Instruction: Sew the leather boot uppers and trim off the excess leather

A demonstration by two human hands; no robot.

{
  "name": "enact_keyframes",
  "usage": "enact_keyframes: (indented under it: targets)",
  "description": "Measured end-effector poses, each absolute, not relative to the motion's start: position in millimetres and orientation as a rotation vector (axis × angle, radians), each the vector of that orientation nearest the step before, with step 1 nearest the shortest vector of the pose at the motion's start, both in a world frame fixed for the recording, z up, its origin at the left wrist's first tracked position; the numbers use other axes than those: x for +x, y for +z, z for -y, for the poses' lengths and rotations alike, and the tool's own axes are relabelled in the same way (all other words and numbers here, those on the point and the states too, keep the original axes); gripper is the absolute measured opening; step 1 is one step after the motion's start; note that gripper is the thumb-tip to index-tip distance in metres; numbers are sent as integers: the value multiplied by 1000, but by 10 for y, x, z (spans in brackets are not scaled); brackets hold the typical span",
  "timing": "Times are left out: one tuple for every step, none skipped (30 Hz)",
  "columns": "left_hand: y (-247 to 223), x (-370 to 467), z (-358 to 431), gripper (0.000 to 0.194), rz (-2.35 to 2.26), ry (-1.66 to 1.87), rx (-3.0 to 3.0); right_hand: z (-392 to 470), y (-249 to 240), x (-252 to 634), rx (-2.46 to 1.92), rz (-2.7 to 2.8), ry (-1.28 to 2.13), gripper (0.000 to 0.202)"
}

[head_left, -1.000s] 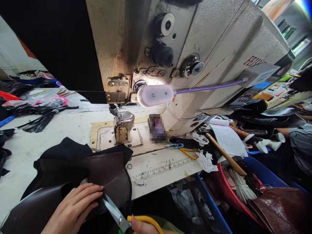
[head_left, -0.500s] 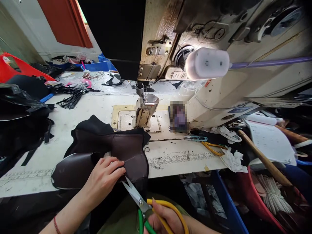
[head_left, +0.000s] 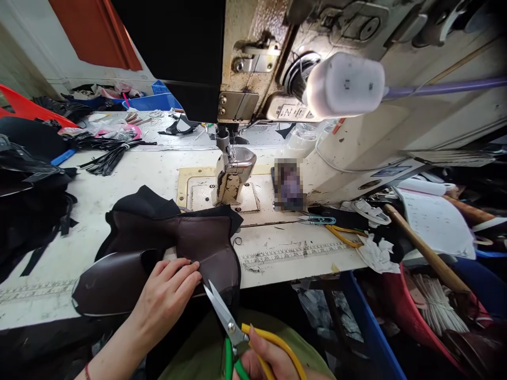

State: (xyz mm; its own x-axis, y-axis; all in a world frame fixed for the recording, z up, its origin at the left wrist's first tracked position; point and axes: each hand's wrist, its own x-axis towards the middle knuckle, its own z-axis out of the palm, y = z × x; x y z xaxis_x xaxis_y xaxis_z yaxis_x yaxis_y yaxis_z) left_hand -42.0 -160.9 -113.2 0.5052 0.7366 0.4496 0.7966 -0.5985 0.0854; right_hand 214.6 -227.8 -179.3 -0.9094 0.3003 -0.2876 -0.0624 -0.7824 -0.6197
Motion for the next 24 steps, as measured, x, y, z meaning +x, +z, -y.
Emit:
enact_keyframes:
  targets:
    - [-1131,-418,1608,13,1336,-676,-2610,2280,-1772,2153,-547,935,2726,86]
    - [-1129,-416,1608,13,1335,-673,-2612,2281,-1749,2161,-548,937,2713,84]
    - [-1127,-415,1609,13,1334,-672,-2614,2282,-1728,2168,-553,936,2710,84]
    - [-1125,-414,1610,12,1332,-672,-2614,2285,-1712,2171,-568,930,2708,84]
    - [-1123,-415,1611,12,1328,-672,-2615,2291,-1705,2168,-589,926,2712,86]
    - [-1122,-416,1612,11,1325,-673,-2615,2302,-1709,2159,-611,923,2717,88]
    - [-1122,-418,1612,10,1319,-672,-2618,2316,-1725,2143,-635,914,2728,91]
    - [-1123,-420,1611,10,1313,-670,-2620,2335,-1750,2120,-667,898,2734,92]
    - [-1123,-422,1608,11,1309,-669,-2621,2355,-1784,2093,-705,882,2735,93]
    - [-1122,-423,1605,11,1307,-668,-2619,2377,-1823,2062,-747,865,2734,94]
    - [-1120,-421,1604,12,1306,-667,-2617,2399,-1863,2031,-791,850,2734,95]
    - [-1115,-415,1606,13,1299,-667,-2615,2419,-1901,2003,-842,836,2730,96]
    - [-1108,-404,1614,14,1295,-668,-2610,2437,-1932,1980,-898,822,2728,98]
    - [-1097,-385,1629,15,1302,-680,-2600,2452,-1955,1965,-956,813,2719,99]
    - [-1083,-357,1651,15,1325,-714,-2577,2464,-1967,1958,-1013,811,2707,99]
    - [-1067,-320,1682,15,1373,-767,-2534,2473,-1968,1958,-1064,817,2690,98]
    - [-1048,-273,1718,12,1450,-826,-2470,2479,-1957,1964,-1109,833,2665,97]
    - [-1029,-217,1756,9,1546,-866,-2395,2484,-1938,1974,-1144,856,2636,96]
    - [-1009,-154,1794,7,1635,-871,-2326,2487,-1913,1985,-1167,882,2604,94]
    - [-990,-86,1827,11,1713,-835,-2270,2488,-1885,1996,-1181,904,2580,93]
    - [-975,-17,1852,17,1788,-764,-2229,2486,-1857,2007,-1191,922,2569,92]
    - [-965,49,1868,23,1856,-679,-2198,2481,-1831,2018,-1205,936,2551,92]
    - [-961,107,1876,27,1916,-607,-2169,2470,-1807,2032,-1221,946,2525,91]
    - [-965,153,1876,29,1971,-563,-2139,2453,-1786,2051,-1210,972,2509,90]
